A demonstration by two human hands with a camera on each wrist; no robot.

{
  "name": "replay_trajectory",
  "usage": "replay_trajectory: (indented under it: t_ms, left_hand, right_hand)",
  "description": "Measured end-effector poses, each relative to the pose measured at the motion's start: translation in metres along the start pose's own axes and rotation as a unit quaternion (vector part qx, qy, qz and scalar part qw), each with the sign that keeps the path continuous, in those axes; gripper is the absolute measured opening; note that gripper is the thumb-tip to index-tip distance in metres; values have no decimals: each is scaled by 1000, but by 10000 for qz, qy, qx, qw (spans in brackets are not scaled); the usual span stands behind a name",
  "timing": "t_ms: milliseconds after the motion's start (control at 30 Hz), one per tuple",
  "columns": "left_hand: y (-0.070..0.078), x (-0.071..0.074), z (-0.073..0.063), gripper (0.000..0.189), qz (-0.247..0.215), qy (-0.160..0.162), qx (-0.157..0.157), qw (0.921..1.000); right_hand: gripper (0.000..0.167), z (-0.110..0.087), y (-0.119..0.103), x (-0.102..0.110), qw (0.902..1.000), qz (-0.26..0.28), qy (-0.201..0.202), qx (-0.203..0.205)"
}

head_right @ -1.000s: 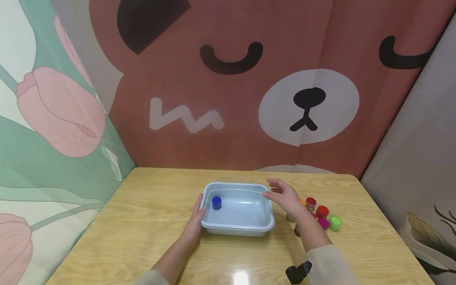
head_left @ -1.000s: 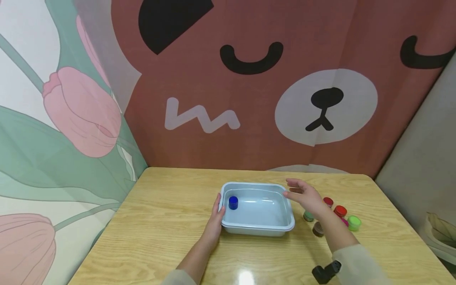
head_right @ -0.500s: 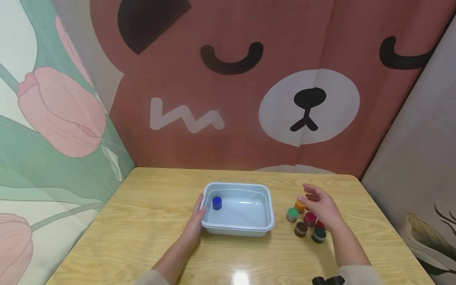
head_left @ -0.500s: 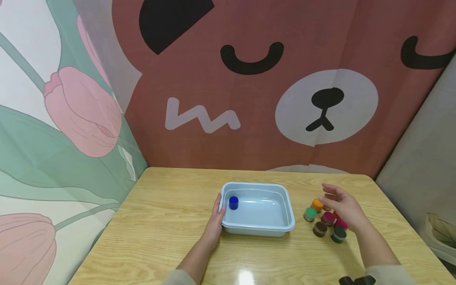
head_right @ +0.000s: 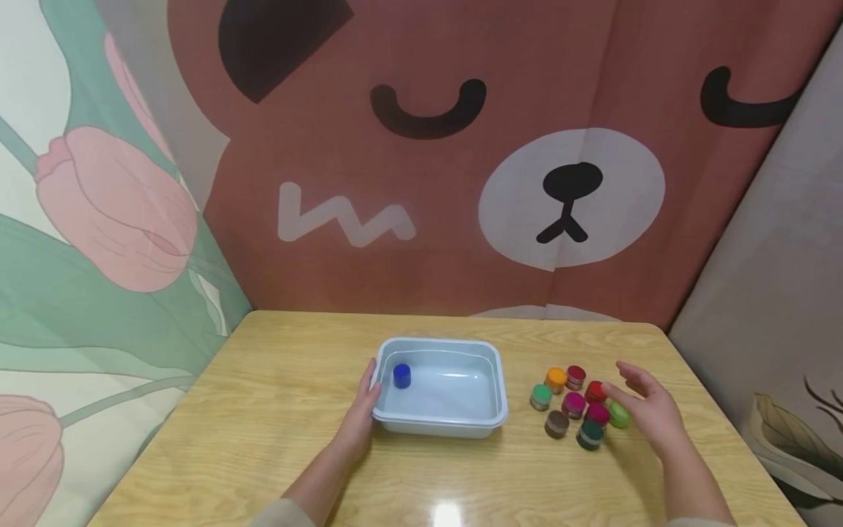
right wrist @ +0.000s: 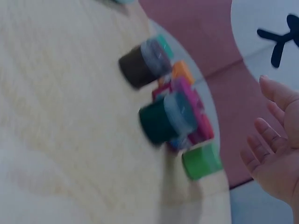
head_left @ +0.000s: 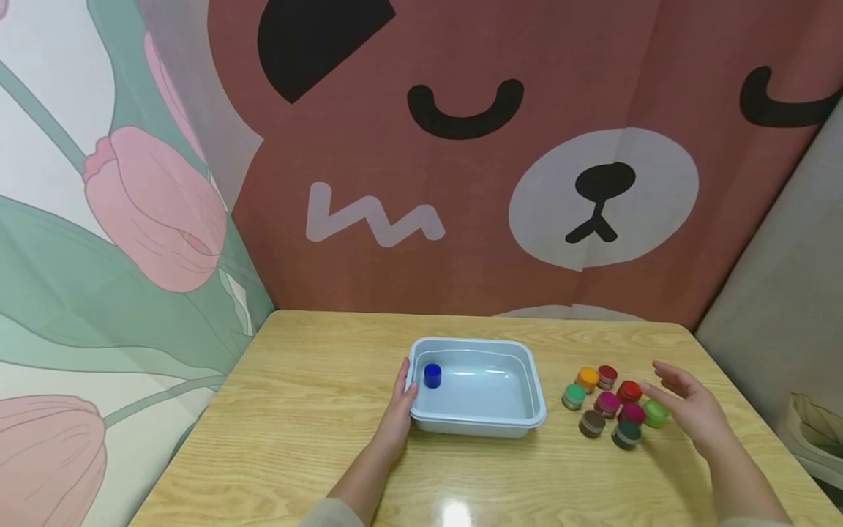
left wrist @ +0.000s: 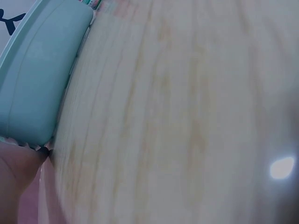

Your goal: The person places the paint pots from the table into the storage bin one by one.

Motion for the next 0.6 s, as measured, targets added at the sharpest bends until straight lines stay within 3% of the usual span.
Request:
replay_trajectory:
  t_ms: [333,600]
  left_hand:
    - [-1,1,0,58,82,-8,44,10000]
    - [0,-1,0,58,66,-30,17,10000]
  right_hand:
    - [87,0,42,-3,9992,-142,-144,-348]
    - [91,0,60,-8,9975,32,-340,-619]
Point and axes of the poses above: each hand's wrist, its own z-axis towards the middle knuckle, its own x-axis out of the back of the hand, y = z × x, the point moved 10 cm from there along z, towards the middle knuckle, and after that the axes turned 7 degrees about y, right-handed, at the moved point
